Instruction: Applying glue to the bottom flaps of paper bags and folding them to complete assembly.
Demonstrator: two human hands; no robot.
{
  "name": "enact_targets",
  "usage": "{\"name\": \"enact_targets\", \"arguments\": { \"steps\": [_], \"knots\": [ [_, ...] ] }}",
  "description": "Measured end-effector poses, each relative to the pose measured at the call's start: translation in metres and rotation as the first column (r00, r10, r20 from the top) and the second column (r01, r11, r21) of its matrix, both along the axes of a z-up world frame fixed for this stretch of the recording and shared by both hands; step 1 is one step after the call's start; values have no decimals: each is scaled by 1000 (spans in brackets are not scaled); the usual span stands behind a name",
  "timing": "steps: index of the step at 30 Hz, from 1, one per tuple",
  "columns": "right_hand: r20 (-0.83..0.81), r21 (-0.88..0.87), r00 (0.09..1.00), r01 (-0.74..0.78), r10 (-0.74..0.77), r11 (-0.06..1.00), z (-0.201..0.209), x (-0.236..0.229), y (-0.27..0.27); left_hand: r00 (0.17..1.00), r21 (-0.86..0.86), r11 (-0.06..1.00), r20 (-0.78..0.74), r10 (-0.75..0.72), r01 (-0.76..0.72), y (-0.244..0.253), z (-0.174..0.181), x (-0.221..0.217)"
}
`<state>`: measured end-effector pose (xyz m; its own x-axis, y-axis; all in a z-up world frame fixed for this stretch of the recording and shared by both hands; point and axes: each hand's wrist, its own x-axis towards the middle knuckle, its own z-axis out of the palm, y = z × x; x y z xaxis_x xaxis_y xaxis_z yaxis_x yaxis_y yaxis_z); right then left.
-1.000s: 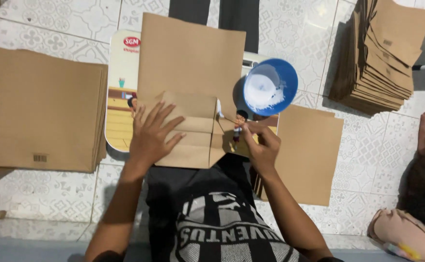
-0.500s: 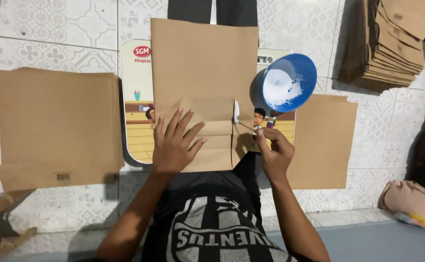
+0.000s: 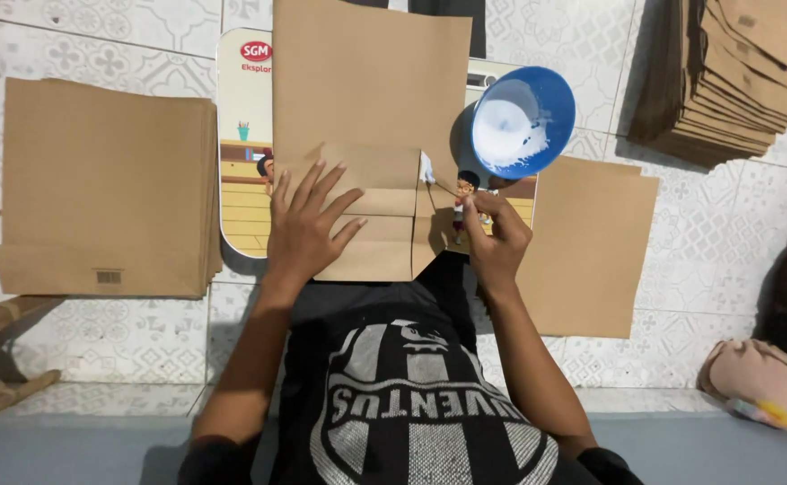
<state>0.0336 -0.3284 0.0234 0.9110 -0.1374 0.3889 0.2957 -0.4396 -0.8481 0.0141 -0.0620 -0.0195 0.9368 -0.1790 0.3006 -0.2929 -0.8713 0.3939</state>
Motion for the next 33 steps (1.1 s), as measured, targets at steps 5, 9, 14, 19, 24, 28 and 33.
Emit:
{"name": "enact_targets", "arguments": {
  "steps": [5, 9, 14, 19, 24, 28, 33],
  "knots": [
    [21, 10, 1000, 21, -21, 1000, 15, -5, -3, 999, 18, 1000, -35, -19, 20, 0, 1, 0],
    [26, 62, 999, 26, -28, 998, 9, -1, -2, 998, 17, 999, -65, -25, 27, -1, -1, 0],
    [-20, 45, 999, 35, -35, 998, 6, 8, 7, 995, 11, 1000, -97, -26, 27, -1, 3, -3],
    [-4, -87, 999, 47, -48, 995, 4, 3, -9, 996, -3, 1000, -83, -25, 25, -1, 0, -2],
    [-64, 8, 997, 47, -46, 999, 7, -11, -25, 998, 3, 1000, -68, -19, 19, -1, 1, -2],
    [-56, 77, 998, 39, -35, 996, 10, -11, -20, 997, -6, 1000, -72, -25, 25, -1, 1, -3],
    [-58, 83, 998, 44, -39, 996, -2, -5, -7, 998, 3, 1000, -48, -31, 31, -1, 2, -3]
  ]
}}
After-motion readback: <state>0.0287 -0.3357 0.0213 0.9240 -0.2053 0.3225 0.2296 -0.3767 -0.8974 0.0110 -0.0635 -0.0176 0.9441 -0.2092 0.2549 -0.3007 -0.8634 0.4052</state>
